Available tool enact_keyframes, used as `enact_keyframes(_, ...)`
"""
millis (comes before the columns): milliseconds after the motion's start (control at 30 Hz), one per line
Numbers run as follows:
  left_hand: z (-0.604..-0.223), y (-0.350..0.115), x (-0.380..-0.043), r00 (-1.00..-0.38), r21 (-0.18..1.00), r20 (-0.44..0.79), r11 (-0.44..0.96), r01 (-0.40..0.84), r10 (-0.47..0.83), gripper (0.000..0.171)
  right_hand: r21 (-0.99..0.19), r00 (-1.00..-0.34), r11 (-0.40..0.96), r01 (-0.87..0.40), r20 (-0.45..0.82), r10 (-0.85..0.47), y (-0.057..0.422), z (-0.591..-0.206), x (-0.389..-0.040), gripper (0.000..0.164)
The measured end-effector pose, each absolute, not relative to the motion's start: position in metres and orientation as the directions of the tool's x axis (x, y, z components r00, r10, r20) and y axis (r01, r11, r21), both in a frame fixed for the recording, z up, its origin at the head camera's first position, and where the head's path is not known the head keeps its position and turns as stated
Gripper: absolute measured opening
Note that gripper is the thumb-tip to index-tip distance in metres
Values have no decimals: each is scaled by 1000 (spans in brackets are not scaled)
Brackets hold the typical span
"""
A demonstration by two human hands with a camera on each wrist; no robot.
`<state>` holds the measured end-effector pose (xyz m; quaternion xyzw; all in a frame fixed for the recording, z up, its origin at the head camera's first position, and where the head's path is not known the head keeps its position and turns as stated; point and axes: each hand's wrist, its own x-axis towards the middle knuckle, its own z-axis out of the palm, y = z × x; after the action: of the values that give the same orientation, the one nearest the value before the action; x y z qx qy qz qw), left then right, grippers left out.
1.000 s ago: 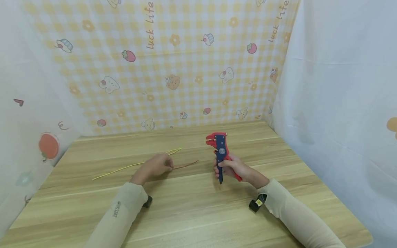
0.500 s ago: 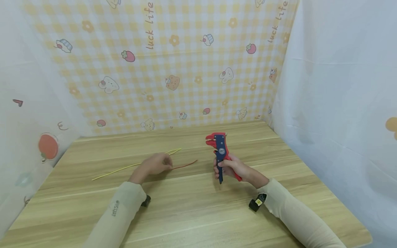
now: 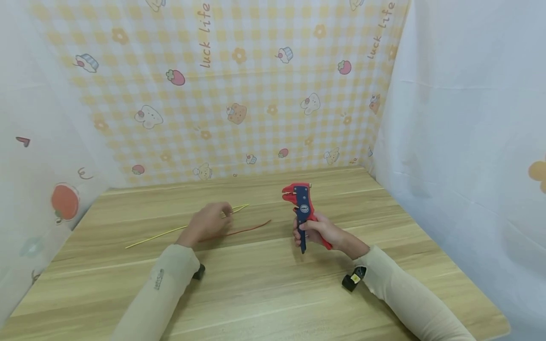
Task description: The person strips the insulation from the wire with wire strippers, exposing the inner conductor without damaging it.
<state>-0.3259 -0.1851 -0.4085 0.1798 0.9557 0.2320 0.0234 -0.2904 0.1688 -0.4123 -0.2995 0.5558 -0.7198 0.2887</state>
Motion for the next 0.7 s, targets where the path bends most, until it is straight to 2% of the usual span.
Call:
enact_keyframes(200,-410,-187,-337,-941,435,43,842,320,336,28,-974,-653,-212,82,109,-749,168,-413,-291,22)
enact_keyframes(433,-413,-190,-348,-945,413,16,858,305,328,28,-978,-652,-199,65,109,-750,169,-414,-292,17)
enact_keyframes(700,-415,-190,-350,-943,439,-3,847,299,334,27,-977,-653,-198,75,102,-751,169,-414,-292,15)
